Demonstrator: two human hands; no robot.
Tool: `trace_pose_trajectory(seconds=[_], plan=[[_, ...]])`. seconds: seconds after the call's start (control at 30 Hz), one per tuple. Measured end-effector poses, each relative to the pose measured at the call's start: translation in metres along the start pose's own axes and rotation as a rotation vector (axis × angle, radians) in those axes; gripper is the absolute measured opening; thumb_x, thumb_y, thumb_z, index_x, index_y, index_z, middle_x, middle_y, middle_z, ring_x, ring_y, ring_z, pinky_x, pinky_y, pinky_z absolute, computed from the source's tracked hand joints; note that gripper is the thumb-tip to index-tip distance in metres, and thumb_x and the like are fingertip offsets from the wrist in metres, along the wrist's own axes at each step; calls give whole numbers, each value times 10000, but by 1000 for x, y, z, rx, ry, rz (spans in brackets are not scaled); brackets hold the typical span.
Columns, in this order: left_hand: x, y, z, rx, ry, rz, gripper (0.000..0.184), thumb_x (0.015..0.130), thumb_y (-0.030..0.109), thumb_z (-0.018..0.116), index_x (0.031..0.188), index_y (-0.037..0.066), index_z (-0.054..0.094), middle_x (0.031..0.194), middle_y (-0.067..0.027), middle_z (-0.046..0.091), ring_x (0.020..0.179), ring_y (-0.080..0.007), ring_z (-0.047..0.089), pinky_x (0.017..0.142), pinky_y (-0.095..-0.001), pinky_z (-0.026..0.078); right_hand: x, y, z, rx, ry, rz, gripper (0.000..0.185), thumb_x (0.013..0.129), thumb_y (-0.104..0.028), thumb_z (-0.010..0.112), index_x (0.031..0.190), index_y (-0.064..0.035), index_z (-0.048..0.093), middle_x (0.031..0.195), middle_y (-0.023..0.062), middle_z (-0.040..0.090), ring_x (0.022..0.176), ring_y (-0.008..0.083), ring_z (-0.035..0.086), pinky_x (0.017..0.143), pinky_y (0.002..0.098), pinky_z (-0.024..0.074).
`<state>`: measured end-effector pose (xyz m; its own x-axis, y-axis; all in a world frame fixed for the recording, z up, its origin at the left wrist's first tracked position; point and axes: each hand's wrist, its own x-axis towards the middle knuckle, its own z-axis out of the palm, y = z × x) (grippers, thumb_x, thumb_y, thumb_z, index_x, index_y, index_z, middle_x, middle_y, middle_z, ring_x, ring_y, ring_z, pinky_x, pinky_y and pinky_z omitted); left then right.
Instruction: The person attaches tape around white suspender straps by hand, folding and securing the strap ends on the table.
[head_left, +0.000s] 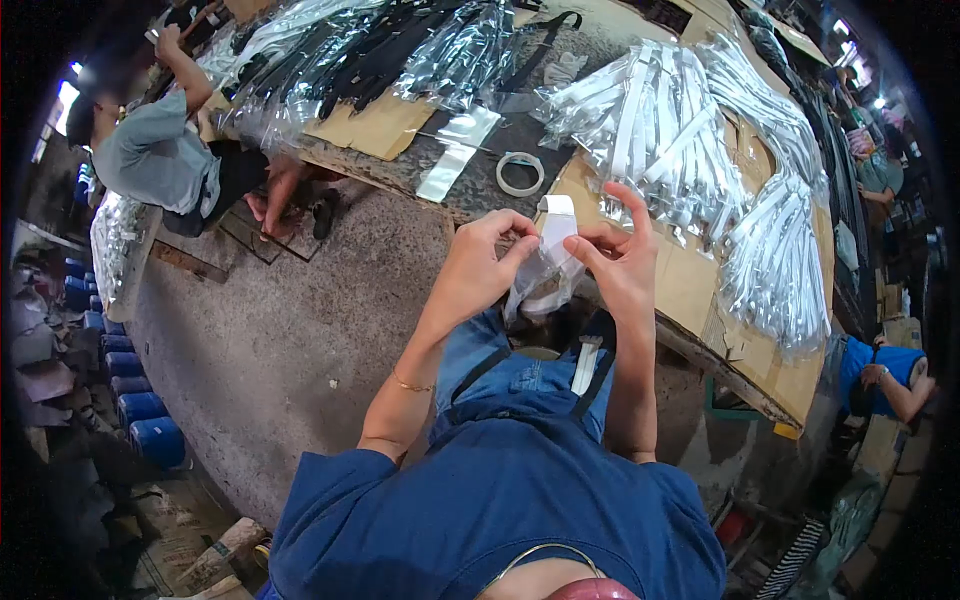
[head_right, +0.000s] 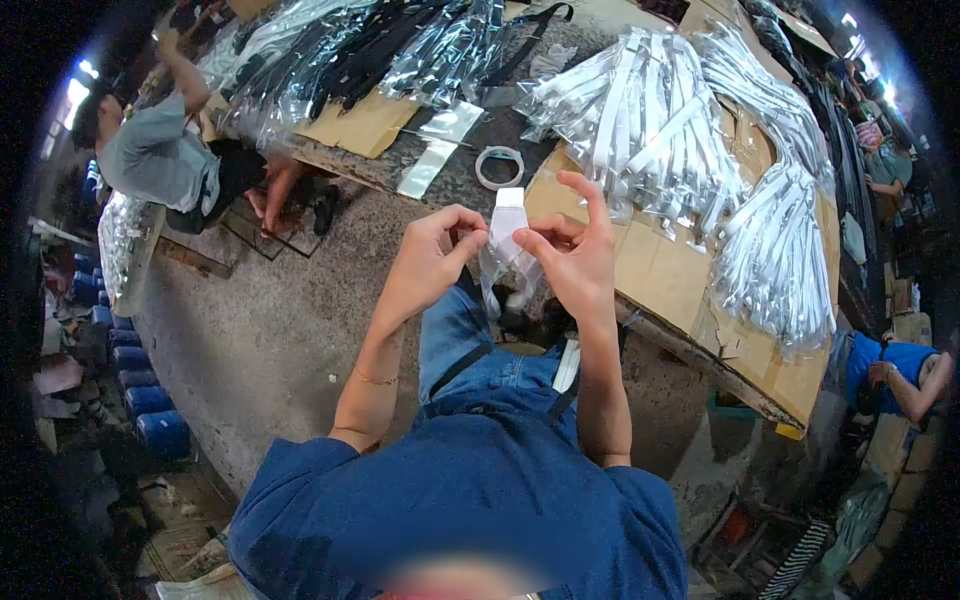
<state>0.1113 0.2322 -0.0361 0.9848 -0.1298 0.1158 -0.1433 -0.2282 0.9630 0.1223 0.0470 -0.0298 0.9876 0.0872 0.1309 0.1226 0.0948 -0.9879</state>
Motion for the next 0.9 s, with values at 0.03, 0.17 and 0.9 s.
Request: trace_pose_trajectory(seconds=[0.03, 0.17, 0.9], plan=[[1, 0, 0, 65, -7, 69, 82, 885, 44, 611, 933, -19, 591, 807, -41, 629, 766, -81, 558, 704, -256, 456, 0, 1, -2, 1, -7, 6, 676, 766, 77, 713, 1329, -51, 361, 824, 94, 702, 747, 103, 644, 665, 219, 503], [-1, 7, 5, 132, -3, 106, 83, 900, 53, 599, 932, -10, 555, 769, -65, 618, 695, -79, 525, 623, -254, 434, -1, -3, -2, -53, -8, 29, 668, 764, 79, 709, 1323, -49, 367, 811, 85, 697, 731, 99, 640, 647, 216, 497], [1, 11, 14, -61, -94, 0, 136, 810, 11, 635, 903, 7, 535, 781, -49, 632, 722, -80, 606, 652, -237, 494, 6, -1, -24, -115, -183, 95, 694, 728, 62, 744, 1316, -76, 401, 783, 72, 692, 719, 115, 646, 641, 241, 499]])
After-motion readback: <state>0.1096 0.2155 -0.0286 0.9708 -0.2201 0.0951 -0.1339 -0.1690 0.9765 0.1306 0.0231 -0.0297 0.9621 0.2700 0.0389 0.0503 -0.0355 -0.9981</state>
